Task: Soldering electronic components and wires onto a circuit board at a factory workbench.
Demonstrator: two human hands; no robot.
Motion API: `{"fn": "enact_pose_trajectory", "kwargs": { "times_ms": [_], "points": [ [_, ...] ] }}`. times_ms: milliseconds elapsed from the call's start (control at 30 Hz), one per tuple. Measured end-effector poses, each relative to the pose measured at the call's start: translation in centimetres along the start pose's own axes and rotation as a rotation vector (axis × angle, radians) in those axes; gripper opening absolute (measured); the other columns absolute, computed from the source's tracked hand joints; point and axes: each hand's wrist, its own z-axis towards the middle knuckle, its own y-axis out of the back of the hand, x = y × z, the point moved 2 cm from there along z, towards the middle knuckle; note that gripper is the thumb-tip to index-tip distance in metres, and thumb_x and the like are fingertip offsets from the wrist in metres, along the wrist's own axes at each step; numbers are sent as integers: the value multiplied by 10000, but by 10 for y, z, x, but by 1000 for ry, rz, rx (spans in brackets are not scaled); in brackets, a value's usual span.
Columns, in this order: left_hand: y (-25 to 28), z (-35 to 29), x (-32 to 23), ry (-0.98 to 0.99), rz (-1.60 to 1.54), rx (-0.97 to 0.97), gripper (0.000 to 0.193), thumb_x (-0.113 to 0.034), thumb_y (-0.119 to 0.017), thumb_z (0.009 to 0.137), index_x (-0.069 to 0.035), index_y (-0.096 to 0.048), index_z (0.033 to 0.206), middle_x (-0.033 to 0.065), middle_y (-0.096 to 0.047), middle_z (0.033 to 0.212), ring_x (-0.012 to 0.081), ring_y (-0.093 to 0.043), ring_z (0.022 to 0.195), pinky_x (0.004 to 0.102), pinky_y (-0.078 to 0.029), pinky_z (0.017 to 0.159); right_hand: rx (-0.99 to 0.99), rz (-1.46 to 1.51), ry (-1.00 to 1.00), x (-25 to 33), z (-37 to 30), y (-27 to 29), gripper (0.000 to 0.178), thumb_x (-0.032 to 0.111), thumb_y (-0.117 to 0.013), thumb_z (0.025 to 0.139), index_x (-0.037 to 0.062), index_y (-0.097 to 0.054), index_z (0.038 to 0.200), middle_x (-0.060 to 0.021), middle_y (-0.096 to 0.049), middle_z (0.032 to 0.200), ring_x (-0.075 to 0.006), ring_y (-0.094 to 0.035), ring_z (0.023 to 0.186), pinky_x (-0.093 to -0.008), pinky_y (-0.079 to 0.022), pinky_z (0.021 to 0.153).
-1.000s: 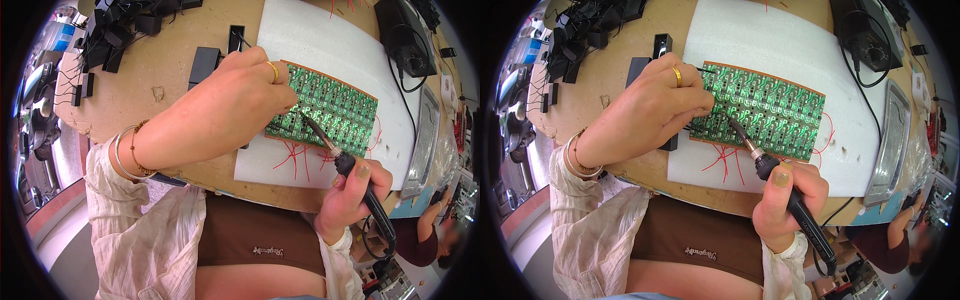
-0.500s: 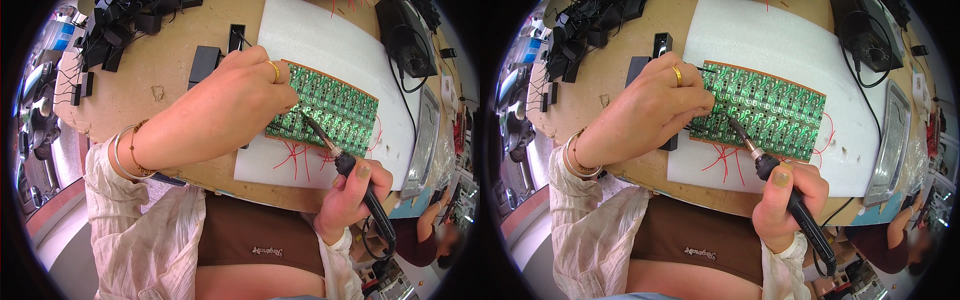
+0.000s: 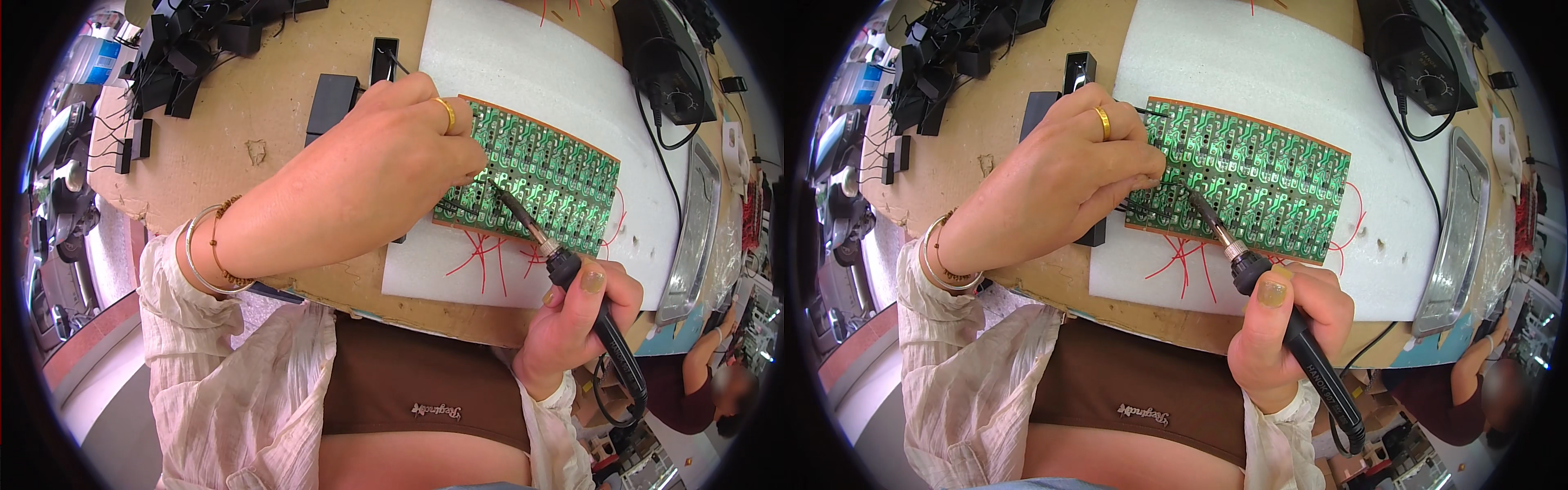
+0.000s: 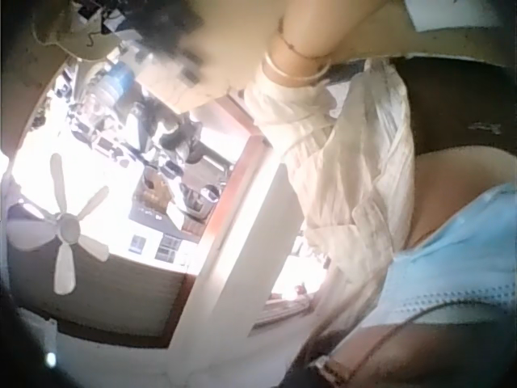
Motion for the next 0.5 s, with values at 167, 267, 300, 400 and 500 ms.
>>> {"fn": "enact_pose_trajectory", "kwargs": {
  "times_ms": [167,267,300,400,500],
  "points": [
    [0,1,-1,13,-21,-2,113,-56,-699,837,-62,-700,950,57,-603,928,262,-536,938,361,-445,852,3,21,5,0,1,0,221,199,-646,953,26,-509,968,-85,-593,789,-126,-511,697,-297,-444,664],
    [0,0,0,7,-4,15,113,-56,-700,838,-63,-699,950,58,-603,929,261,-535,936,360,-445,851,-3,37,-5,0,1,0,222,199,-648,951,27,-509,966,-86,-593,786,-129,-512,694,-298,-445,663],
    [1,0,-1,-9,14,5,113,-56,-700,837,-63,-699,950,58,-604,929,261,-535,936,360,-445,851,-14,28,-2,1,1,0,222,199,-649,950,28,-508,965,-86,-593,785,-130,-513,693,-299,-445,663],
    [0,0,0,12,-24,-5,115,-52,-699,834,-64,-698,948,59,-603,925,261,-533,928,359,-444,849,-18,-8,-6,0,1,0,222,197,-649,947,30,-504,960,-84,-589,781,-132,-514,693,-301,-446,665],
    [-1,0,0,11,-24,-5,117,-50,-699,831,-64,-698,948,60,-603,920,262,-533,923,359,-444,846,-17,8,-4,0,1,0,221,197,-648,945,31,-504,958,-86,-590,785,-132,-515,695,-304,-448,666]
  ]
}}
